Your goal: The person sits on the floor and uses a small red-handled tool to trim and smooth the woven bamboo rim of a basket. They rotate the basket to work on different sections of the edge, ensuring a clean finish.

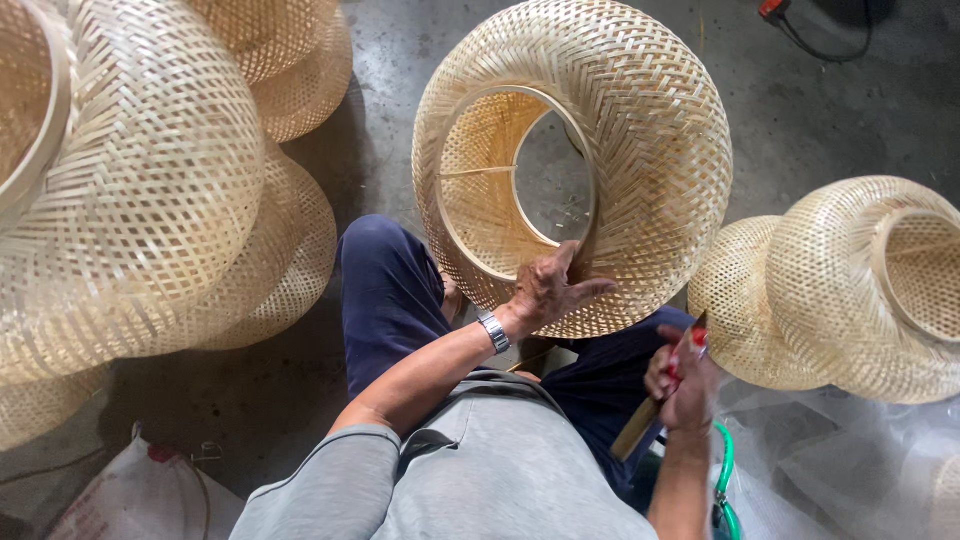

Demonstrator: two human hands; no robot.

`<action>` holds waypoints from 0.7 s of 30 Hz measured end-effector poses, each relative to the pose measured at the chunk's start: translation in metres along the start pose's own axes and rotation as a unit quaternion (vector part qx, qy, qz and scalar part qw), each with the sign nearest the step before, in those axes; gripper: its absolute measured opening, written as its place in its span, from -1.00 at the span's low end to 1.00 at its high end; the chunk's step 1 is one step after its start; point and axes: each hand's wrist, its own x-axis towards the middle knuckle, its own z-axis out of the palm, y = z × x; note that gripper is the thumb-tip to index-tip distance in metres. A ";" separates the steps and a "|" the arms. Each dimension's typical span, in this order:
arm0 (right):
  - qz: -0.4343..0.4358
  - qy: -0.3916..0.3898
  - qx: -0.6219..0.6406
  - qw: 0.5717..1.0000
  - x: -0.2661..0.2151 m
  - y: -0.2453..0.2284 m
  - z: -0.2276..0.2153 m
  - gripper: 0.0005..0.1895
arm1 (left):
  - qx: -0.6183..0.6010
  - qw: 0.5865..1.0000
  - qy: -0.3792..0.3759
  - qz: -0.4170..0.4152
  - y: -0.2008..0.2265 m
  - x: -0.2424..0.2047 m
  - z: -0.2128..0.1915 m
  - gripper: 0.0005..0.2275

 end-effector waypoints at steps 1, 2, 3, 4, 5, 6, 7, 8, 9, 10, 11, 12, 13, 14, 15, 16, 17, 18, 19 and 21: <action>-0.018 0.008 -0.019 1.000 0.007 -0.011 0.001 -0.51 | 0.008 1.000 0.012 0.023 0.001 -0.001 -0.002 -0.41; -0.036 0.017 -0.037 0.999 0.013 -0.022 0.004 -0.53 | 0.016 0.999 0.023 0.046 0.000 -0.002 -0.004 -0.43; -0.058 0.032 -0.060 0.996 0.018 -0.034 0.007 -0.54 | 0.023 0.997 0.035 0.070 0.000 -0.004 -0.006 -0.44; -0.080 0.047 -0.082 0.992 0.024 -0.046 0.010 -0.54 | 0.025 0.997 0.014 0.074 -0.002 -0.005 -0.010 -0.45; -0.102 0.063 -0.104 0.987 0.030 -0.058 0.014 -0.53 | 0.028 0.997 -0.007 0.078 -0.005 -0.008 -0.015 -0.46; -0.118 0.078 -0.117 0.983 0.034 -0.071 0.018 -0.54 | 0.032 0.996 -0.028 0.082 -0.006 -0.010 -0.019 -0.46; -0.133 0.093 -0.131 0.978 0.039 -0.083 0.022 -0.54 | 0.039 0.994 -0.043 0.088 -0.008 -0.012 -0.023 -0.46; -0.155 0.072 -0.143 0.975 0.045 -0.094 0.026 -0.53 | 0.046 0.993 -0.060 0.092 -0.009 -0.017 -0.027 -0.45; -0.177 0.051 -0.156 0.970 0.054 -0.105 0.030 -0.50 | 0.053 0.991 -0.076 0.096 -0.010 -0.021 -0.030 -0.43; -0.165 0.047 -0.176 0.969 0.064 -0.113 0.033 -0.45 | 0.064 0.989 -0.089 0.101 -0.012 -0.026 -0.034 -0.45; -0.153 0.042 -0.195 0.968 0.074 -0.119 0.034 -0.39 | 0.074 0.986 -0.103 0.106 -0.014 -0.031 -0.037 -0.47; -0.141 0.026 -0.202 0.969 0.084 -0.122 0.035 -0.35 | 0.084 0.984 -0.115 0.109 -0.016 -0.035 -0.040 -0.48; -0.128 0.010 -0.209 0.969 0.094 -0.123 0.033 -0.31 | 0.082 0.980 -0.143 0.110 -0.017 -0.039 -0.043 -0.47; -0.114 -0.007 -0.217 0.970 0.102 -0.121 0.028 -0.27 | 0.080 0.976 -0.171 0.109 -0.018 -0.043 -0.046 -0.47; -0.109 -0.036 -0.213 0.970 0.106 -0.117 0.022 -0.28 | 0.079 0.971 -0.199 0.109 -0.018 -0.047 -0.049 -0.46; -0.105 -0.066 -0.209 0.970 0.111 -0.115 0.015 -0.29 | 0.081 0.968 -0.208 0.117 -0.017 -0.051 -0.052 -0.47; -0.100 -0.096 -0.204 0.969 0.113 -0.111 0.010 -0.28 | 0.082 0.964 -0.218 0.126 -0.015 -0.057 -0.055 -0.47; -0.087 -0.098 -0.220 0.967 0.112 -0.108 0.007 -0.26 | 0.083 0.961 -0.228 0.133 -0.014 -0.062 -0.057 -0.47; -0.073 -0.100 -0.235 0.964 0.109 -0.107 0.006 -0.24 | 0.085 0.957 -0.250 0.118 -0.014 -0.064 -0.058 -0.47; -0.062 -0.100 -0.253 0.960 0.099 -0.109 0.010 -0.21 | 0.087 0.948 -0.292 0.090 -0.016 -0.063 -0.058 -0.46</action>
